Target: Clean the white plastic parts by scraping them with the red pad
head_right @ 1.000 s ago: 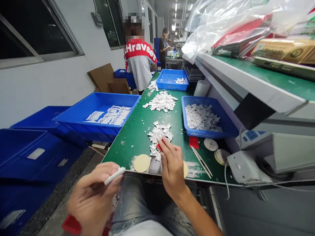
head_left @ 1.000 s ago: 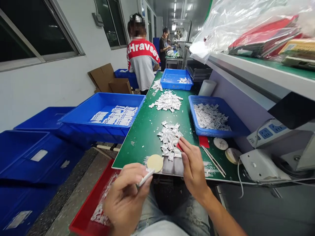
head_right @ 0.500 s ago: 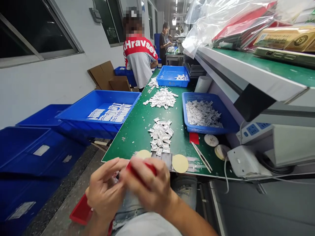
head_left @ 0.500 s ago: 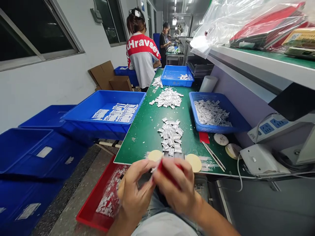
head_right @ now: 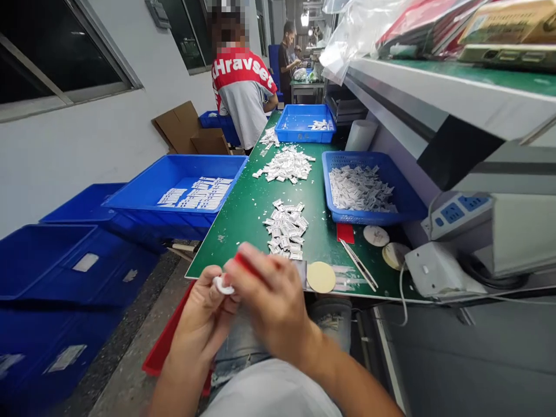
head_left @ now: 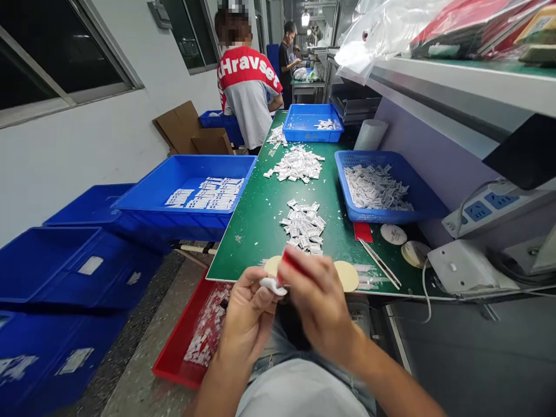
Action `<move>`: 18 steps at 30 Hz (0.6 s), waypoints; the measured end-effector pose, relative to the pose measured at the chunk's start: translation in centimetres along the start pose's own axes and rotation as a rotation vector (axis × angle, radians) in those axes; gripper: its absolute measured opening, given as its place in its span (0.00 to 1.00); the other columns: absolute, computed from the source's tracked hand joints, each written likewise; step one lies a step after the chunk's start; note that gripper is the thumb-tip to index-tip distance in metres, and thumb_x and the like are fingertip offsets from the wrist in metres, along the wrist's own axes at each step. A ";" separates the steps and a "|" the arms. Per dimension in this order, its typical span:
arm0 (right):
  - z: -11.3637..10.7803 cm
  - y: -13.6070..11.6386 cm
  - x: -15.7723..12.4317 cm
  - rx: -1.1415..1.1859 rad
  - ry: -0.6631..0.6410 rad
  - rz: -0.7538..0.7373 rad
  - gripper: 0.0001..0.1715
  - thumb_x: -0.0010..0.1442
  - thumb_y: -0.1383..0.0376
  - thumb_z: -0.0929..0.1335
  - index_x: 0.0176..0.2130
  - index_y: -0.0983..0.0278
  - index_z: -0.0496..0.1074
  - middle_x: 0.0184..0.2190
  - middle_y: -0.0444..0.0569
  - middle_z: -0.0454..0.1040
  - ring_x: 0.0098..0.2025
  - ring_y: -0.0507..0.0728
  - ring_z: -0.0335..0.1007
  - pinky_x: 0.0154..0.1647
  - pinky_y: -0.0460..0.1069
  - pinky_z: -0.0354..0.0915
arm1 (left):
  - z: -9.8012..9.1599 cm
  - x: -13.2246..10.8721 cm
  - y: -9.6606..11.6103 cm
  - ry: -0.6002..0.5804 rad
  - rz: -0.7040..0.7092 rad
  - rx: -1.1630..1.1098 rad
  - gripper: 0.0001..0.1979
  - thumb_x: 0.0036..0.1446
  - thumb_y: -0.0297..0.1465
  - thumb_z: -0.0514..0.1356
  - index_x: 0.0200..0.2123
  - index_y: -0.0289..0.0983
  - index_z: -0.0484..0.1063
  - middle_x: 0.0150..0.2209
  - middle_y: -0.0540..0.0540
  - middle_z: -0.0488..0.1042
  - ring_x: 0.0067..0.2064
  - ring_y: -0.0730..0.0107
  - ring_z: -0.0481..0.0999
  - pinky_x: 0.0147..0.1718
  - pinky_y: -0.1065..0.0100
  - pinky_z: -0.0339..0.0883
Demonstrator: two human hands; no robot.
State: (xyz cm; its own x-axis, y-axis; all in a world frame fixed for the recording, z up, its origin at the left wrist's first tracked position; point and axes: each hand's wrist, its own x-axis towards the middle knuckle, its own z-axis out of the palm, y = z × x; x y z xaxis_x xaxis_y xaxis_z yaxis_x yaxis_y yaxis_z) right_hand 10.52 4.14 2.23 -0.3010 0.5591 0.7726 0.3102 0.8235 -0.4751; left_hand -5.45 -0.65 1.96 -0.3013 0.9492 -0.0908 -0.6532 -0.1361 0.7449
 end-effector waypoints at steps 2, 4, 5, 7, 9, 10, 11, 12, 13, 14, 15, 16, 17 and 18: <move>-0.1 0.3 0.0 -0.053 0.025 0.150 0.28 0.76 0.71 0.63 0.69 0.53 0.69 0.66 0.55 0.74 0.60 0.62 0.71 0.59 0.60 0.72 | 0.2 0.0 0.1 -0.031 -0.070 -0.044 0.18 0.43 0.36 0.82 0.35 0.39 0.82 0.27 0.52 0.82 0.29 0.76 0.81 0.33 0.77 0.78; -0.5 0.2 -0.2 -0.037 0.040 0.224 0.28 0.76 0.72 0.63 0.69 0.54 0.69 0.68 0.56 0.70 0.64 0.63 0.68 0.63 0.62 0.69 | 0.4 -0.1 0.1 -0.038 -0.136 -0.110 0.17 0.45 0.34 0.82 0.36 0.40 0.83 0.27 0.53 0.81 0.30 0.78 0.81 0.34 0.79 0.78; -0.7 0.0 -0.4 -0.011 0.035 0.212 0.29 0.76 0.71 0.62 0.70 0.54 0.67 0.70 0.56 0.68 0.67 0.64 0.66 0.65 0.63 0.67 | 0.6 -0.2 0.2 -0.032 -0.163 -0.140 0.17 0.45 0.33 0.82 0.36 0.39 0.83 0.28 0.53 0.81 0.30 0.79 0.81 0.35 0.79 0.78; -1.2 -0.7 -0.7 0.023 0.030 0.199 0.30 0.77 0.70 0.61 0.73 0.55 0.63 0.72 0.56 0.64 0.70 0.63 0.63 0.68 0.62 0.65 | 0.8 -0.4 0.2 -0.028 -0.205 -0.182 0.17 0.44 0.32 0.82 0.36 0.39 0.82 0.28 0.54 0.81 0.30 0.79 0.81 0.35 0.79 0.78; -1.5 -1.4 -1.0 0.044 0.022 0.153 0.32 0.78 0.68 0.59 0.76 0.57 0.56 0.74 0.57 0.61 0.72 0.64 0.61 0.70 0.62 0.64 | 1.2 -0.7 0.1 -0.027 -0.260 -0.217 0.17 0.44 0.31 0.82 0.37 0.40 0.82 0.29 0.54 0.81 0.31 0.78 0.82 0.34 0.79 0.78; -1.6 -1.6 -1.1 0.053 0.012 0.086 0.33 0.79 0.66 0.59 0.78 0.58 0.53 0.74 0.58 0.60 0.72 0.64 0.61 0.69 0.62 0.65 | 1.4 -0.8 0.1 -0.028 -0.306 -0.229 0.18 0.44 0.31 0.82 0.38 0.40 0.81 0.31 0.54 0.82 0.32 0.77 0.83 0.34 0.78 0.79; -1.6 -1.6 -1.1 0.053 -0.003 0.014 0.34 0.79 0.65 0.59 0.78 0.57 0.51 0.74 0.58 0.61 0.71 0.65 0.63 0.68 0.62 0.67 | 1.6 -1.0 0.0 -0.026 -0.356 -0.236 0.20 0.44 0.30 0.82 0.39 0.40 0.81 0.33 0.53 0.83 0.32 0.76 0.83 0.35 0.78 0.79; -1.5 -1.3 -1.1 0.040 -0.017 -0.033 0.34 0.78 0.65 0.60 0.78 0.55 0.52 0.73 0.58 0.62 0.69 0.65 0.65 0.66 0.61 0.69 | 1.7 -1.2 0.0 -0.020 -0.399 -0.242 0.21 0.43 0.29 0.82 0.40 0.40 0.81 0.35 0.52 0.83 0.33 0.75 0.84 0.35 0.77 0.80; -1.5 -0.9 -1.1 0.020 -0.020 -0.029 0.33 0.78 0.65 0.61 0.77 0.53 0.56 0.72 0.57 0.64 0.66 0.65 0.68 0.64 0.61 0.71 | 1.9 -1.3 0.0 -0.014 -0.437 -0.249 0.21 0.43 0.29 0.82 0.41 0.40 0.81 0.36 0.51 0.84 0.34 0.75 0.84 0.35 0.77 0.80; -1.6 -0.3 -1.2 0.000 -0.009 0.035 0.32 0.77 0.67 0.62 0.75 0.50 0.60 0.71 0.56 0.66 0.65 0.64 0.70 0.63 0.61 0.72 | 1.9 -1.4 -0.1 -0.009 -0.463 -0.260 0.21 0.43 0.28 0.82 0.41 0.40 0.81 0.36 0.51 0.83 0.35 0.74 0.84 0.35 0.78 0.80; -1.8 0.2 -1.3 -0.007 0.020 0.144 0.31 0.77 0.68 0.62 0.73 0.49 0.64 0.70 0.55 0.67 0.65 0.64 0.70 0.63 0.62 0.71 | 2.0 -1.4 -0.1 -0.002 -0.475 -0.275 0.20 0.44 0.27 0.81 0.40 0.40 0.81 0.35 0.51 0.82 0.36 0.74 0.84 0.35 0.78 0.79; -2.1 0.8 -1.5 0.005 0.063 0.255 0.30 0.77 0.69 0.62 0.72 0.50 0.66 0.70 0.54 0.68 0.66 0.63 0.69 0.65 0.63 0.70 | 2.0 -1.4 -0.2 0.005 -0.477 -0.292 0.19 0.45 0.27 0.81 0.40 0.40 0.81 0.34 0.51 0.81 0.37 0.73 0.84 0.34 0.78 0.79; -2.4 1.2 -1.8 0.034 0.105 0.323 0.29 0.78 0.68 0.61 0.71 0.50 0.66 0.70 0.54 0.67 0.68 0.64 0.68 0.67 0.63 0.68 | 1.9 -1.2 -0.3 0.013 -0.474 -0.307 0.18 0.46 0.27 0.80 0.39 0.40 0.80 0.34 0.52 0.80 0.38 0.73 0.84 0.34 0.78 0.78; -2.8 1.5 -2.3 0.069 0.130 0.348 0.29 0.78 0.68 0.60 0.72 0.50 0.65 0.71 0.53 0.67 0.70 0.64 0.66 0.68 0.64 0.66 | 2.0 -0.9 -0.5 0.014 -0.469 -0.313 0.18 0.46 0.27 0.80 0.39 0.40 0.79 0.34 0.52 0.79 0.38 0.72 0.83 0.33 0.76 0.78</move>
State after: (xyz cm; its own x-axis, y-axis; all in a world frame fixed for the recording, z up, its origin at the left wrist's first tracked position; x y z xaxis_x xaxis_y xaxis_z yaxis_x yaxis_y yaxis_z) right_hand 14.24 3.85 0.95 -0.0696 0.7930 0.6052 0.3110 0.5937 -0.7421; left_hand -3.51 -0.92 3.00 0.0634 0.9246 -0.3755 -0.8938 0.2200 0.3907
